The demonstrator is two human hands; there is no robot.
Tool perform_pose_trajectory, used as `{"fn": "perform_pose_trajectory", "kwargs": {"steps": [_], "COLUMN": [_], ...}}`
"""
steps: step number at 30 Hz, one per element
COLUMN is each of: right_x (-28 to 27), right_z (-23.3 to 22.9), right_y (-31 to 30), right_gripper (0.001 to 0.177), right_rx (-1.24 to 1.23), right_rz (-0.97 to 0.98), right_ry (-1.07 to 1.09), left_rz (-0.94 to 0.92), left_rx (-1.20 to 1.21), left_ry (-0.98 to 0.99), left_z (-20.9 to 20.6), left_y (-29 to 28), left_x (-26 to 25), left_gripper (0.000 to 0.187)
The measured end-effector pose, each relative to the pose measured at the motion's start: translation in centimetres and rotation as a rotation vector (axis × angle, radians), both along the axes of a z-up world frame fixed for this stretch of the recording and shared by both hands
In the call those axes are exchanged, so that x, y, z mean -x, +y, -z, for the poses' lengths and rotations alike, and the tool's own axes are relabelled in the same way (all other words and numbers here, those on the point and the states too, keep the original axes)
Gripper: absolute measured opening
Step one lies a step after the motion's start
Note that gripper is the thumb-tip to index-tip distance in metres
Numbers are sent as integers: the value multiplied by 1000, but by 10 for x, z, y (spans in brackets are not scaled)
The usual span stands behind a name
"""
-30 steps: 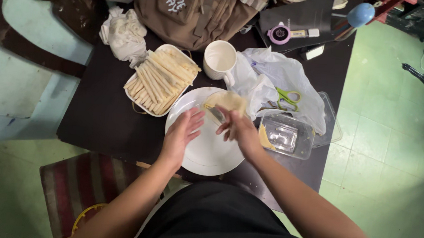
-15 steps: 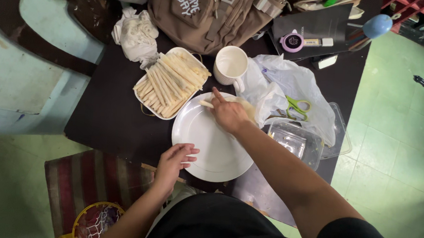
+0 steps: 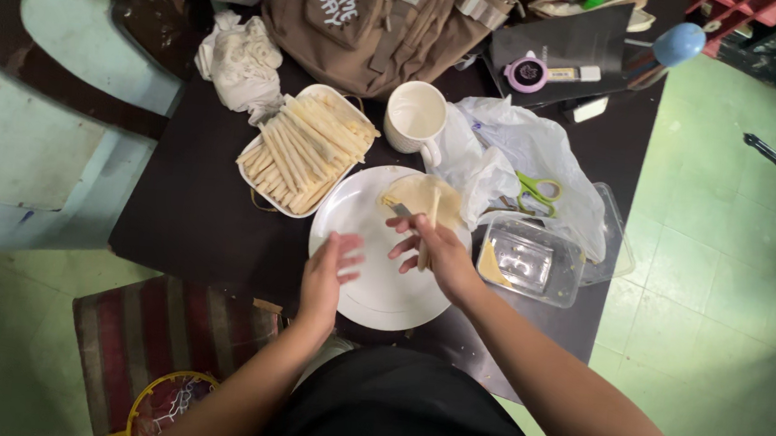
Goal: The person spreads a yellow paste onto a thin square wrapper using a knife, places a cheese slice on it, and rolls the wrapper by hand into a cylinder. The person then repeats the process for another wrapper.
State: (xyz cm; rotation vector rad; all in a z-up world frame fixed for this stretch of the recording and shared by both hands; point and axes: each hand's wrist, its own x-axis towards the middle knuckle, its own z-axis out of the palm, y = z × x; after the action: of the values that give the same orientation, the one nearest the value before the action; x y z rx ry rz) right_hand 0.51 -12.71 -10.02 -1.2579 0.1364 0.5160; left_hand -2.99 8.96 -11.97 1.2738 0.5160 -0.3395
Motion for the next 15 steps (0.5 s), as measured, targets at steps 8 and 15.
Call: {"fn": "perform_pose_trajectory", "kwargs": {"steps": [8,15], "right_x": [51,39], "right_z": [-56,-36], "right_y": [43,36], "right_gripper": [61,73], "right_rx": [283,281], "right_rz": [-56,233], "right_ry": [-469,-245], "left_rz": [-147,-37], "left_rx": [295,335], "left_ry": [-261,-94], "left_z": [-45,-93], "left_y": [-72,-104], "left_x": [-56,-43], "left_gripper": [77,89]}}
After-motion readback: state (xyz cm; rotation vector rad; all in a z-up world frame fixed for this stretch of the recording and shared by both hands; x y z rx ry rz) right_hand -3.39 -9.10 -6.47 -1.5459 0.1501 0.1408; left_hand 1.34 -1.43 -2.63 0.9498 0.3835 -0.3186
